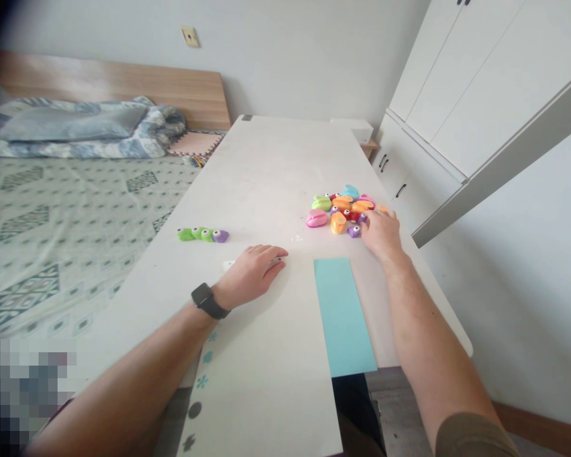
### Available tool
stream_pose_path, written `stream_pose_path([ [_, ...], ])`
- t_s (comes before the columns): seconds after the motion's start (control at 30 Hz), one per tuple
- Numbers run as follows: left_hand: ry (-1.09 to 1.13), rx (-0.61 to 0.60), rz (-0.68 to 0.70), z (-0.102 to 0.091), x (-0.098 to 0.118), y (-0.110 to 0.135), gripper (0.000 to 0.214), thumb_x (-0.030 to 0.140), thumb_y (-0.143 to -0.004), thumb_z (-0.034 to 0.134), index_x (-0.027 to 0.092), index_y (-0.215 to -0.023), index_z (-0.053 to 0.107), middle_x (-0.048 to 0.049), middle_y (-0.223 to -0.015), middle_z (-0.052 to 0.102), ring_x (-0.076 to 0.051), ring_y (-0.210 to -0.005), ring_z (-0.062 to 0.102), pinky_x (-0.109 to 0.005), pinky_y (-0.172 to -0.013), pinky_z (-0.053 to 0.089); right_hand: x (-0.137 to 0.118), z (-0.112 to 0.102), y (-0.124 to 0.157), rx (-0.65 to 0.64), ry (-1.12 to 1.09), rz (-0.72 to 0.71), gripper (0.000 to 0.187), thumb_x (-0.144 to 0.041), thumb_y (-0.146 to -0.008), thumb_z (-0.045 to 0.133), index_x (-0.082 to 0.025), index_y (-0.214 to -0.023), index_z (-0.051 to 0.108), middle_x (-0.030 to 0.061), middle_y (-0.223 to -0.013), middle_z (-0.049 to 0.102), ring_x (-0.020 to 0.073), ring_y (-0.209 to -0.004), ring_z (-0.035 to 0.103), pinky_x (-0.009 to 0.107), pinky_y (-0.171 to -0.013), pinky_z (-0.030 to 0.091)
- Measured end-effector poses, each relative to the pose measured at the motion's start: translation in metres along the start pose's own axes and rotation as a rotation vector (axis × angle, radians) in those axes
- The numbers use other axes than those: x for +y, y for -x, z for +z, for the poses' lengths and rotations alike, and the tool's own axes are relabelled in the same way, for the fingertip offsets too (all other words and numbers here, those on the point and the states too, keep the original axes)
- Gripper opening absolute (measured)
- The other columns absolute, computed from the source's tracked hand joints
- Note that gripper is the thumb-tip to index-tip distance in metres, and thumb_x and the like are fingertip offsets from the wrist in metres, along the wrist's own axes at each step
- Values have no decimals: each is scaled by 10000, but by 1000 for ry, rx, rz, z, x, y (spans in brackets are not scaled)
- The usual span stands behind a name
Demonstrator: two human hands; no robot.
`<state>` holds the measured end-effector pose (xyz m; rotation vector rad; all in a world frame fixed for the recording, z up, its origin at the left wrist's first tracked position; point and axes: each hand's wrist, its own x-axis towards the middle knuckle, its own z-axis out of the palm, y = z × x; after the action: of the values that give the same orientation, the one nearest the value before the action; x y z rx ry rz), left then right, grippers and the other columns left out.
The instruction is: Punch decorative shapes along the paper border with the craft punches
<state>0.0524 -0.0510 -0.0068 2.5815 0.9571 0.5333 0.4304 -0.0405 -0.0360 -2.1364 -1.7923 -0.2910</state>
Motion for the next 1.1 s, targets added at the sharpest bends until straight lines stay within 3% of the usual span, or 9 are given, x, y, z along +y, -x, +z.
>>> stream_pose_path([
  [0.3, 1, 3, 4, 0, 0, 0, 209, 211, -991, 521, 199, -1165, 636, -82, -1115, 740, -254, -1040, 684, -433, -960, 510, 1, 3, -2, -3, 24, -1, 339, -335, -891, 582, -199, -1170, 717, 150, -1195, 709, 341, -1173, 542, 495, -994, 366],
  [0.6, -2, -1, 6, 0, -1, 1, 209, 219, -999, 514, 193, -1171, 631, -74, -1118, 737, -251, -1032, 678, -427, -950, 504, -7, -4, 5, 1, -64, 108, 264, -327, -826, 661, -213, -1064, 666, 142, -1030, 707, 366, -1070, 535, 477, -913, 437],
  [0.7, 1, 1, 4, -1, -1, 1, 208, 221, -1000, 513, 191, -1167, 633, -75, -1121, 737, -253, -1034, 676, -425, -951, 504, -9, -9, 6, 65, -102, 119, 224, -317, -833, 651, -214, -1032, 645, 137, -1004, 698, 356, -1057, 544, 468, -914, 453],
  [0.8, 5, 4, 2, -2, -1, 1, 209, 216, -996, 518, 191, -1168, 634, -73, -1120, 737, -251, -1035, 676, -423, -952, 507, -12, -19, 8, 227, -140, 146, 257, -318, -870, 610, -192, -1094, 615, 142, -1054, 682, 328, -1020, 576, 466, -920, 472],
  [0.93, 11, -6, -1, -4, 1, 1, 207, 205, -990, 523, 189, -1161, 639, -72, -1117, 739, -247, -1029, 680, -417, -948, 516, -28, -39, 17, 399, -276, 147, 371, -327, -917, 570, -167, -1252, 563, 151, -1187, 634, 254, -982, 625, 421, -950, 498],
  [1.1, 25, -7, -4, -4, 0, 0, 206, 206, -991, 520, 186, -1152, 646, -72, -1112, 742, -246, -1033, 687, -409, -950, 523, -65, -48, 34, 280, -570, 41, 435, -412, -928, 605, -214, -1315, 580, 133, -1252, 618, 231, -951, 630, 394, -841, 537],
])
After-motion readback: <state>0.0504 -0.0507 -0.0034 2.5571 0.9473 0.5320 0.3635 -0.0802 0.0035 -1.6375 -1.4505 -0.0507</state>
